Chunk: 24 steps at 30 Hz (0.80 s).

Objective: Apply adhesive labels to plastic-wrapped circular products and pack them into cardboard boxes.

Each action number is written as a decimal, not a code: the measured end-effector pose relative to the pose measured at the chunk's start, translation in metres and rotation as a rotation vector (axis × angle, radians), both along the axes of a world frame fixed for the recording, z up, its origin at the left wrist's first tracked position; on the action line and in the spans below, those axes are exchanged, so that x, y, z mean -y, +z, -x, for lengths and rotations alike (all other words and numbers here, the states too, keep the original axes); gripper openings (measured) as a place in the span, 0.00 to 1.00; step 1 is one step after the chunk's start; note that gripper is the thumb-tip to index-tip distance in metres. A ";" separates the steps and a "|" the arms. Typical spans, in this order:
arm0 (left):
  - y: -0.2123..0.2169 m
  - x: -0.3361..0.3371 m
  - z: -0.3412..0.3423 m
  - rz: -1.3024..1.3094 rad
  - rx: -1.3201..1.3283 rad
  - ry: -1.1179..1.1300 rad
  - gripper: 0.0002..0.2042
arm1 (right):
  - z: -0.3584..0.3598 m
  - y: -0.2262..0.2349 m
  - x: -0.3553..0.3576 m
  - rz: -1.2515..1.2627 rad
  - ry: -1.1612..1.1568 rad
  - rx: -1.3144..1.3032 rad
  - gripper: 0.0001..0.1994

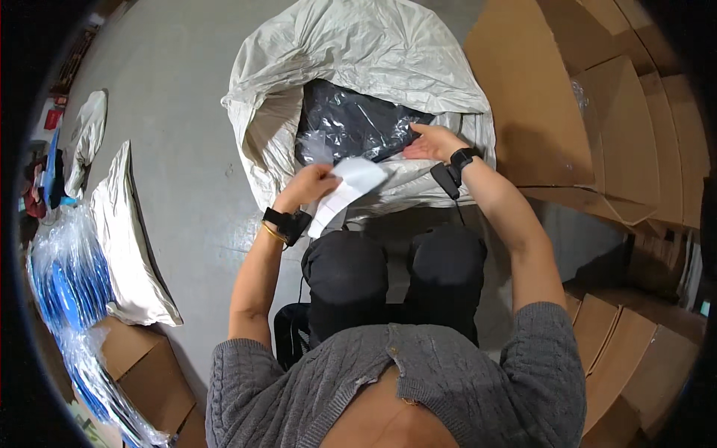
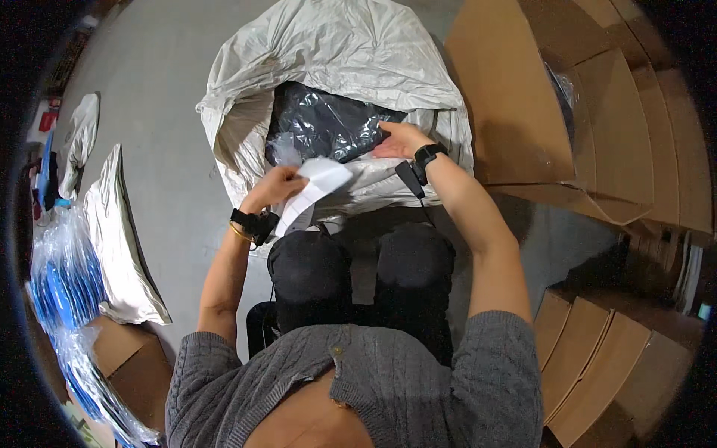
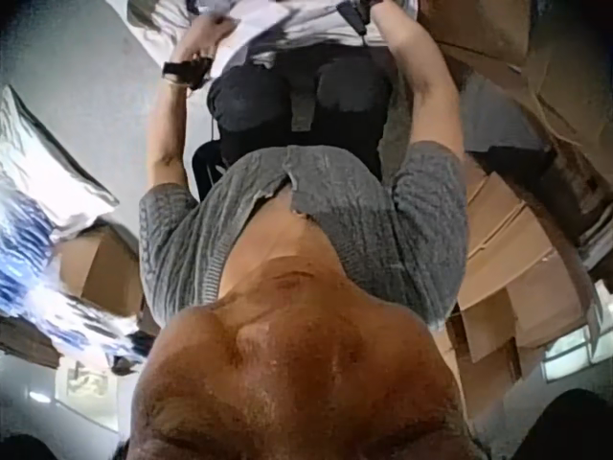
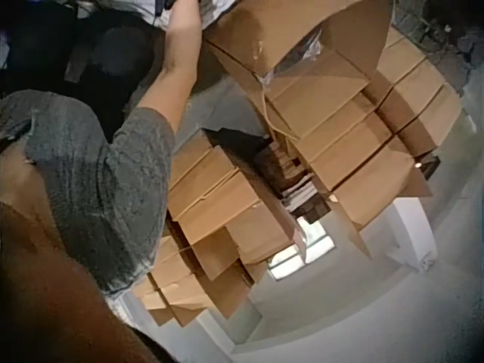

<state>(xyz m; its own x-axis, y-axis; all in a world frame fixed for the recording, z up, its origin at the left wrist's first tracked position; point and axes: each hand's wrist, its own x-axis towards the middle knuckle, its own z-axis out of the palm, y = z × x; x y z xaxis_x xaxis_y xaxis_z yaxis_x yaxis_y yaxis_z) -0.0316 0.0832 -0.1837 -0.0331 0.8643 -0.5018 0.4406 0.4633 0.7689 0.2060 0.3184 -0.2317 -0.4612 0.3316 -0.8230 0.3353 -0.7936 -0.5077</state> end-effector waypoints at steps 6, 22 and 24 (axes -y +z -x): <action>0.015 -0.021 -0.004 -0.547 -0.633 -0.097 0.10 | 0.009 -0.001 0.009 -0.084 0.279 0.008 0.23; 0.068 -0.046 0.047 -0.383 0.786 0.564 0.13 | 0.001 0.026 0.026 -0.208 0.461 -0.167 0.25; 0.095 -0.039 0.038 -0.406 0.749 0.651 0.13 | 0.002 0.036 0.028 -0.244 0.616 -0.088 0.29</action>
